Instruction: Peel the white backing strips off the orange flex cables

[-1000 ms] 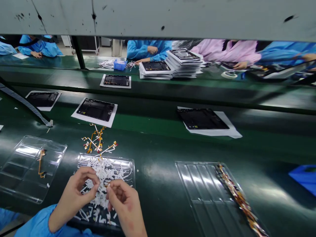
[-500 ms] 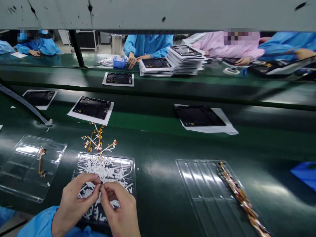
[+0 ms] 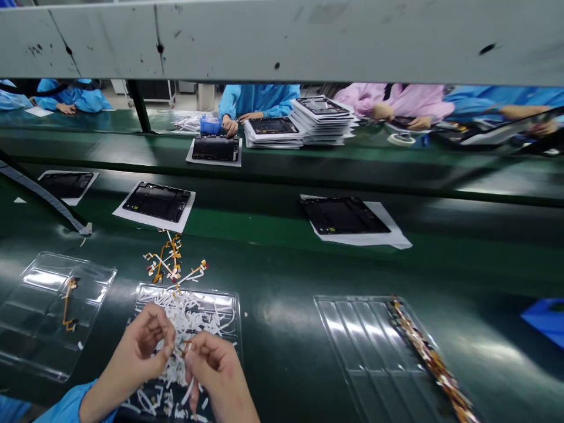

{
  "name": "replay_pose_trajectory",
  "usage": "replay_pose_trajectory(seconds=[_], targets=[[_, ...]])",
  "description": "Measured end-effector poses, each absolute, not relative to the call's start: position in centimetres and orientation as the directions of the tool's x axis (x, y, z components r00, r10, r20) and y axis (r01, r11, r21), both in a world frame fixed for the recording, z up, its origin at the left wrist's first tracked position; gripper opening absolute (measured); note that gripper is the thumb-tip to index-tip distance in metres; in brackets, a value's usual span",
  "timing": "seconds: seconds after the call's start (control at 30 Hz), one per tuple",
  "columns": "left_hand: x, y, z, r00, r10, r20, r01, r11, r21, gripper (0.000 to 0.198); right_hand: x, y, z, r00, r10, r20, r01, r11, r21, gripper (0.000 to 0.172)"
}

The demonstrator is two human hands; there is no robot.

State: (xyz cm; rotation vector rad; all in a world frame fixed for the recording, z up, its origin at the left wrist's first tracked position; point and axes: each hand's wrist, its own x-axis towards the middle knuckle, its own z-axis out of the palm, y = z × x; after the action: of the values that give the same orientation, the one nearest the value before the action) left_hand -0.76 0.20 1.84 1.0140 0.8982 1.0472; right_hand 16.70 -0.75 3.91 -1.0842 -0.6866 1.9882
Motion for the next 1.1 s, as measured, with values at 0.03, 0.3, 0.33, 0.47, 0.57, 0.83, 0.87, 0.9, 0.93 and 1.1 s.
replay_pose_trajectory(seconds=[0.03, 0.3, 0.33, 0.47, 0.57, 0.83, 0.87, 0.9, 0.93, 1.1], targets=[[-0.8, 0.2, 1.7, 0.26, 0.96, -0.099, -0.242, 0.164, 0.956, 0.032, 16.6, -0.8, 3.8, -0.317, 0.837, -0.446, -0.327, -0.538, -0.777, 0.042], [-0.9, -0.1, 3.3, 0.119, 0.969, -0.218, -0.028, 0.223, 0.974, 0.037, 16.7, -0.9, 4.1, -0.268, 0.88, -0.391, -0.18, -0.445, -0.877, 0.043], [-0.9, -0.1, 3.4, 0.124, 0.968, -0.218, -0.004, 0.22, 0.975, 0.036, 16.7, -0.8, 4.2, -0.266, 0.885, -0.381, -0.163, -0.431, -0.887, 0.043], [-1.0, -0.4, 3.2, 0.052, 0.995, -0.084, 0.122, 0.077, 0.99, 0.037, 16.4, -0.9, 5.0, -0.095, 0.949, -0.3, -0.103, -0.309, -0.946, 0.04], [-0.8, -1.0, 3.3, -0.006, 0.995, 0.104, 0.296, -0.097, 0.95, 0.039, 15.9, -1.3, 5.6, -0.002, 0.969, -0.248, -0.054, -0.248, -0.967, 0.035], [-0.2, -1.2, 4.1, 0.037, 0.972, 0.233, 0.439, -0.225, 0.87, 0.046, 16.0, -1.4, 5.2, -0.1, 0.983, -0.153, 0.054, -0.149, -0.987, 0.026], [-0.2, -1.2, 4.2, 0.043, 0.968, 0.246, 0.456, -0.238, 0.858, 0.045, 16.0, -1.4, 5.1, -0.108, 0.984, -0.144, 0.07, -0.137, -0.988, 0.025], [-0.2, -1.2, 4.3, 0.049, 0.964, 0.261, 0.47, -0.253, 0.846, 0.045, 16.0, -1.4, 5.1, -0.114, 0.984, -0.138, 0.081, -0.129, -0.988, 0.024], [-0.2, -1.2, 4.3, 0.054, 0.959, 0.277, 0.481, -0.268, 0.835, 0.046, 16.1, -1.5, 5.2, -0.12, 0.984, -0.133, 0.087, -0.123, -0.989, 0.024], [-0.3, -1.3, 4.3, 0.077, 0.947, 0.312, 0.493, -0.308, 0.813, 0.047, 16.0, -1.8, 5.5, -0.13, 0.981, -0.144, 0.085, -0.134, -0.987, 0.024]])
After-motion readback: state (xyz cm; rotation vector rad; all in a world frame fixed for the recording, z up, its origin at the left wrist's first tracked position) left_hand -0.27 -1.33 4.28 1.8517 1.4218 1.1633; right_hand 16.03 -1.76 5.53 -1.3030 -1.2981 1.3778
